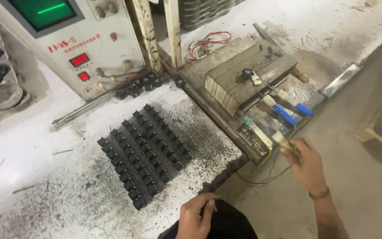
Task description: The person arranges black plastic electrical components into a grid tray on the workbench, then uses a soldering iron to solder the terminals of each component one at a time, working across the grid while holding each part steady with the other hand.
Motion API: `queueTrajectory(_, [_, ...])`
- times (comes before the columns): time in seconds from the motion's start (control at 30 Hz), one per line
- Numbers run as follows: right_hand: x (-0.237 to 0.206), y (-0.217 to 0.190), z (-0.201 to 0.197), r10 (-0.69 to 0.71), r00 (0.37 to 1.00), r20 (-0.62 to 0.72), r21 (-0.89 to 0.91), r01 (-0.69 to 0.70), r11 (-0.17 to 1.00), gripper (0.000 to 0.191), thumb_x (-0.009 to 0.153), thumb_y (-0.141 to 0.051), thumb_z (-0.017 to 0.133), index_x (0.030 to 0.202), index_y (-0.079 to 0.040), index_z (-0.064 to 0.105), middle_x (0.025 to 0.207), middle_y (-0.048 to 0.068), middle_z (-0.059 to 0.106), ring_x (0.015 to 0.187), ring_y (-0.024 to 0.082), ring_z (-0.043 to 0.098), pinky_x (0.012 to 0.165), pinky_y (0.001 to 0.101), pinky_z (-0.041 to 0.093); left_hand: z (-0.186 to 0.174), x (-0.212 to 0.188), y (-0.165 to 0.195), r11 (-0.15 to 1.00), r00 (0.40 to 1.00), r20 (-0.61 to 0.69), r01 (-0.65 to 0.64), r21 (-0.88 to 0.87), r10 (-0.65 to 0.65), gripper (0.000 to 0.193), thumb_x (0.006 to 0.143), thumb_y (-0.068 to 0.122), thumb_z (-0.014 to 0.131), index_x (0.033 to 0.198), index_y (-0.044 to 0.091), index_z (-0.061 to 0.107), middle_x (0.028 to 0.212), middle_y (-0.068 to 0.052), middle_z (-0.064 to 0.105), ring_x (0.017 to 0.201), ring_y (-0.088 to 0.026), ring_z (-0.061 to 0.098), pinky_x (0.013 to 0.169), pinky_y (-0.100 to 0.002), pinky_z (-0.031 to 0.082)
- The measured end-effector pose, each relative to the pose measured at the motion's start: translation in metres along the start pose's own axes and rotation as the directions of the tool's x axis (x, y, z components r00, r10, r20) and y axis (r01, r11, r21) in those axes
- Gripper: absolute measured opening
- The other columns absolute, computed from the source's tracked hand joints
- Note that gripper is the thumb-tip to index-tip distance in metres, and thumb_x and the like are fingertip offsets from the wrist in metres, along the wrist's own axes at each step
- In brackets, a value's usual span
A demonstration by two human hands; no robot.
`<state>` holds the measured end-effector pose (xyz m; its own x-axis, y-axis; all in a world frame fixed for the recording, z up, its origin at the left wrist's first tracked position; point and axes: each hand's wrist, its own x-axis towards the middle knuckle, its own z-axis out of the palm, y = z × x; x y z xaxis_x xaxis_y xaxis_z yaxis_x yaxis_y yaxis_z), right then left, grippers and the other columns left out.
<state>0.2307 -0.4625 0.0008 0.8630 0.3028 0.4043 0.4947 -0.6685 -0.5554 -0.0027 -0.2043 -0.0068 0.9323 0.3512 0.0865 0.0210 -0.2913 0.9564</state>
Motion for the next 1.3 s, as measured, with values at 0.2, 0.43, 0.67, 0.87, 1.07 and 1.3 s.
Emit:
queueTrajectory(0.2, [-0.065, -0.092, 0.04, 0.009, 0.998, 0.06, 0.334, -0.028, 0.942, 0.034, 0.081, -0.013, 0.082, 0.109, -0.002, 0.067, 0.101, 0.009, 0.066, 0.075, 0.017, 0.061, 0.065, 0.0298, 0.049, 0.006, 0.021, 0.014, 0.959, 0.971, 0.046, -0.223, -0.176, 0.234, 0.013, 0.095, 0.004, 0.066, 0.107, -0.001, 0.071, 0.117, -0.017, 0.07, 0.102, -0.028, 0.068, 0.083, -0.037, 0.054])
queueTrajectory(0.43, [-0.099, -0.171, 0.104, -0.525, 0.851, 0.015, 0.487, 0.452, 0.747, 0.035, 0.09, -0.013, 0.077, 0.122, -0.002, 0.069, 0.121, 0.013, 0.061, 0.111, 0.024, 0.063, 0.092, 0.0341, 0.052, -0.043, 0.027, 0.007, 0.861, 0.937, -0.345, -0.138, -0.49, -0.046, 0.013, 0.102, 0.007, 0.062, 0.108, -0.001, 0.07, 0.11, -0.009, 0.071, 0.094, -0.013, 0.067, 0.081, -0.027, 0.056])
queueTrajectory(0.67, [-0.095, -0.161, 0.167, -0.33, 0.837, 0.436, 0.898, -0.425, 0.109, 0.087, 0.093, -0.043, 0.075, 0.154, 0.009, 0.04, 0.146, 0.021, 0.057, 0.132, 0.032, 0.057, 0.111, 0.0449, 0.045, -0.063, -0.008, 0.008, 0.847, 0.988, -0.111, 0.033, -0.531, -0.108, 0.014, 0.104, 0.003, 0.063, 0.112, -0.001, 0.074, 0.102, -0.011, 0.074, 0.087, -0.012, 0.064, 0.073, -0.027, 0.053])
queueTrajectory(0.87, [-0.083, -0.134, 0.169, -0.325, 0.645, 0.692, 0.646, -0.754, -0.12, 0.074, 0.101, -0.044, 0.065, 0.144, 0.014, 0.049, 0.127, 0.03, 0.066, 0.114, 0.038, 0.067, 0.094, 0.0495, 0.055, -0.122, -0.058, -0.003, 0.867, 0.815, -0.456, -0.107, 0.486, 0.356, 0.02, 0.094, -0.005, 0.065, 0.107, 0.004, 0.077, 0.093, -0.011, 0.077, 0.069, -0.017, 0.07, 0.051, -0.026, 0.053])
queueTrajectory(1.07, [-0.105, -0.143, 0.165, -0.285, 0.785, 0.55, 0.835, -0.522, 0.175, 0.033, 0.097, -0.004, 0.065, 0.126, 0.013, 0.064, 0.12, 0.024, 0.069, 0.103, 0.03, 0.07, 0.09, 0.0412, 0.058, -0.145, -0.057, -0.028, 0.812, 0.821, -0.533, 0.161, 0.561, 0.205, 0.018, 0.082, 0.0, 0.073, 0.099, 0.006, 0.078, 0.091, -0.009, 0.068, 0.059, -0.022, 0.067, 0.051, -0.036, 0.053])
queueTrajectory(1.3, [-0.095, -0.164, 0.149, -0.41, 0.822, 0.394, 0.814, -0.106, 0.571, 0.03, 0.087, 0.003, 0.066, 0.116, 0.009, 0.07, 0.105, 0.019, 0.075, 0.091, 0.023, 0.073, 0.081, 0.0287, 0.057, -0.14, -0.049, -0.039, 0.772, 0.843, -0.51, 0.207, 0.601, 0.172, 0.018, 0.079, 0.006, 0.076, 0.096, 0.01, 0.081, 0.089, -0.006, 0.07, 0.062, -0.027, 0.069, 0.055, -0.039, 0.056])
